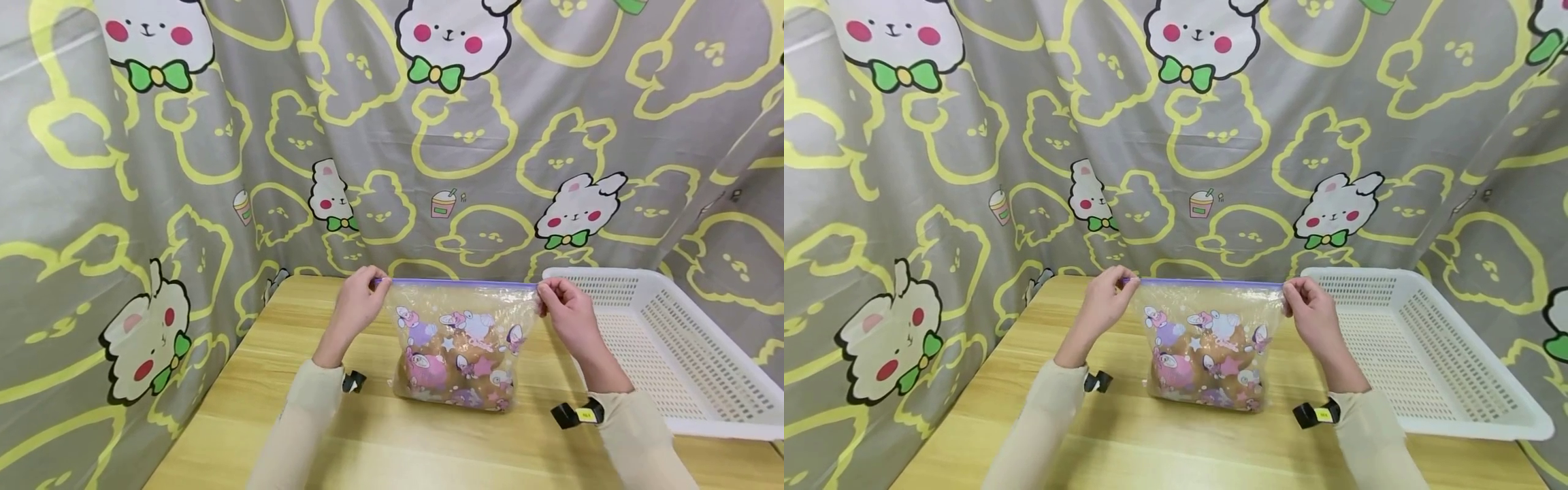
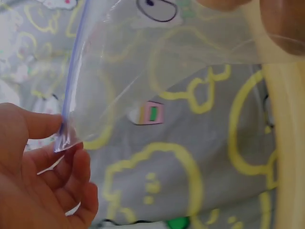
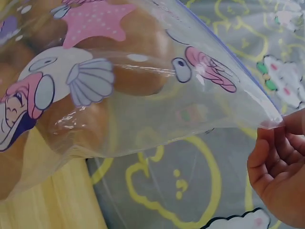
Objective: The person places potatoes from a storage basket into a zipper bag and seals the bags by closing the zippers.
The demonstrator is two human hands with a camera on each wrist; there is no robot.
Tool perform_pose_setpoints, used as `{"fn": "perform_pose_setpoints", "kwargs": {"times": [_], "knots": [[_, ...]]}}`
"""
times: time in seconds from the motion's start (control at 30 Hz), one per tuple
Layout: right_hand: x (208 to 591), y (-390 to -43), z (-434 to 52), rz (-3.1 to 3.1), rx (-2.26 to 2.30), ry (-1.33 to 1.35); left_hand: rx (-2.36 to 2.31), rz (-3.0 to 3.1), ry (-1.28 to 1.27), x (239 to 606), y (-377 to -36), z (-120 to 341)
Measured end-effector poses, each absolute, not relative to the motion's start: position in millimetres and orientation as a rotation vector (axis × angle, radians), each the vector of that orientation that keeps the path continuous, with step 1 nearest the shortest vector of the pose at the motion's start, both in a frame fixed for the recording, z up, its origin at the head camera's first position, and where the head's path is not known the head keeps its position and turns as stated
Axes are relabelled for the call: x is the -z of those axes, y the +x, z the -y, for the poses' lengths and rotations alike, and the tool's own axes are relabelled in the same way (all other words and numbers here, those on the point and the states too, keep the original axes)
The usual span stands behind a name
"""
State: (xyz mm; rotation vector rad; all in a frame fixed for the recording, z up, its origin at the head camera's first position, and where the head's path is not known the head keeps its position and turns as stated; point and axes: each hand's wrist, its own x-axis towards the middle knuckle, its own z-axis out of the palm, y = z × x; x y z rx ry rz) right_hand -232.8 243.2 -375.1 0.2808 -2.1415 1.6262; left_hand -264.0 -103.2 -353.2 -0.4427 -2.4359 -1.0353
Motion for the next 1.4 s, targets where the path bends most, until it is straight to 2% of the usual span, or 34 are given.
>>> {"fn": "perform_pose_setpoints", "kwargs": {"times": [0.33, 0.57, 0.83, 1.23, 1.4], "knots": [[393.1, -283.4, -244.0, 2.274, -1.698, 0.196, 1.663, 2.417, -0.239, 381.8, -325.7, 88.9], [413.9, -307.1, -242.5, 2.468, -1.767, 0.209, 1.966, 2.355, -0.116, 408.3, -349.2, 78.3], [433.1, -319.3, -242.7, 2.675, -1.734, 0.256, 2.231, 2.508, -0.008, 435.3, -353.9, 72.3], [452.1, -324.1, -238.7, 2.819, -1.713, 0.229, 2.515, 2.638, -0.14, 453.6, -344.8, 70.5], [455.4, -323.6, -235.5, 2.874, -1.674, 0.251, 2.462, 2.698, -0.134, 461.1, -345.1, 71.2]]}}
